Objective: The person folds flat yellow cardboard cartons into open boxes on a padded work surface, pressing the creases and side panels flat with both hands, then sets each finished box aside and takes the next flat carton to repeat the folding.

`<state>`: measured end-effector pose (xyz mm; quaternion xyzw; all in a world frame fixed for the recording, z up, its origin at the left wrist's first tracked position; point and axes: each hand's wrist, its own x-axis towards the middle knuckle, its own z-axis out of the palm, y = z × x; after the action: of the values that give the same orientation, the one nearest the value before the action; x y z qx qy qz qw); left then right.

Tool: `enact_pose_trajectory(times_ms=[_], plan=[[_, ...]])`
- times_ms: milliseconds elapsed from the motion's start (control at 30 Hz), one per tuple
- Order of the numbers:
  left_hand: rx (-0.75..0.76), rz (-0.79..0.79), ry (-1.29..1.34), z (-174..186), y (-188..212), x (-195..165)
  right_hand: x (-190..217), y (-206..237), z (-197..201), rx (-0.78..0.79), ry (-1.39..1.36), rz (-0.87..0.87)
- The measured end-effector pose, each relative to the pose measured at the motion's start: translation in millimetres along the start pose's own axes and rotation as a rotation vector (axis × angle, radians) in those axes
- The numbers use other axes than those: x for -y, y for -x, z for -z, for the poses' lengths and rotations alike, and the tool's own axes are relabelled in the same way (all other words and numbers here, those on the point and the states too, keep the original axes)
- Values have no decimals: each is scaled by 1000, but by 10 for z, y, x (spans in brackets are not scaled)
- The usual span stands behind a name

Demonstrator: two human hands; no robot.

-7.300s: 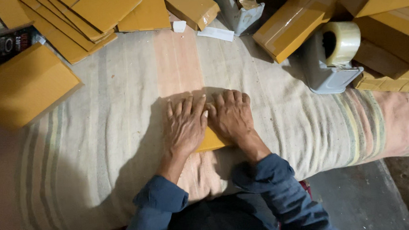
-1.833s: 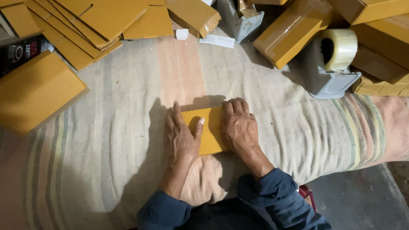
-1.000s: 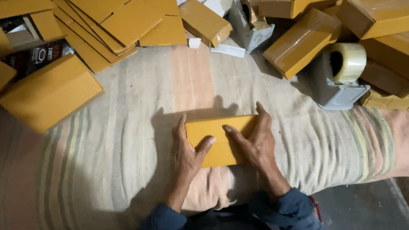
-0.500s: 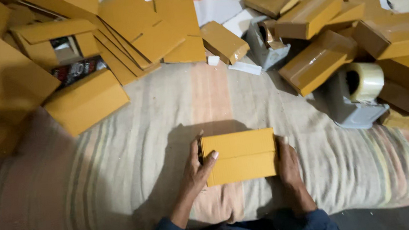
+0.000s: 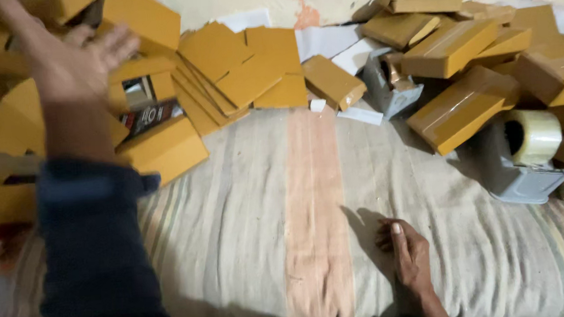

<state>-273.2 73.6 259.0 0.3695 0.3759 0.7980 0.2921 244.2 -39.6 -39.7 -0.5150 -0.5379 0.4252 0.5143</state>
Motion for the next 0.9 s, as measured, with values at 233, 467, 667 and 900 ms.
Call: enact_pose_trajectory(times_ms=[233,467,667,900], plan=[[116,452,-162,-470,1576,1609,-51,28,27,72,357,138],[93,611,-31,-936,2235,2447,5,105,-157,25,744,455],[66,631,236,-1221,1907,2832,-44,77,-164,48,780,501],[-5,627,360,-1390,1329,3197,-95,77,-181,79,781,481]])
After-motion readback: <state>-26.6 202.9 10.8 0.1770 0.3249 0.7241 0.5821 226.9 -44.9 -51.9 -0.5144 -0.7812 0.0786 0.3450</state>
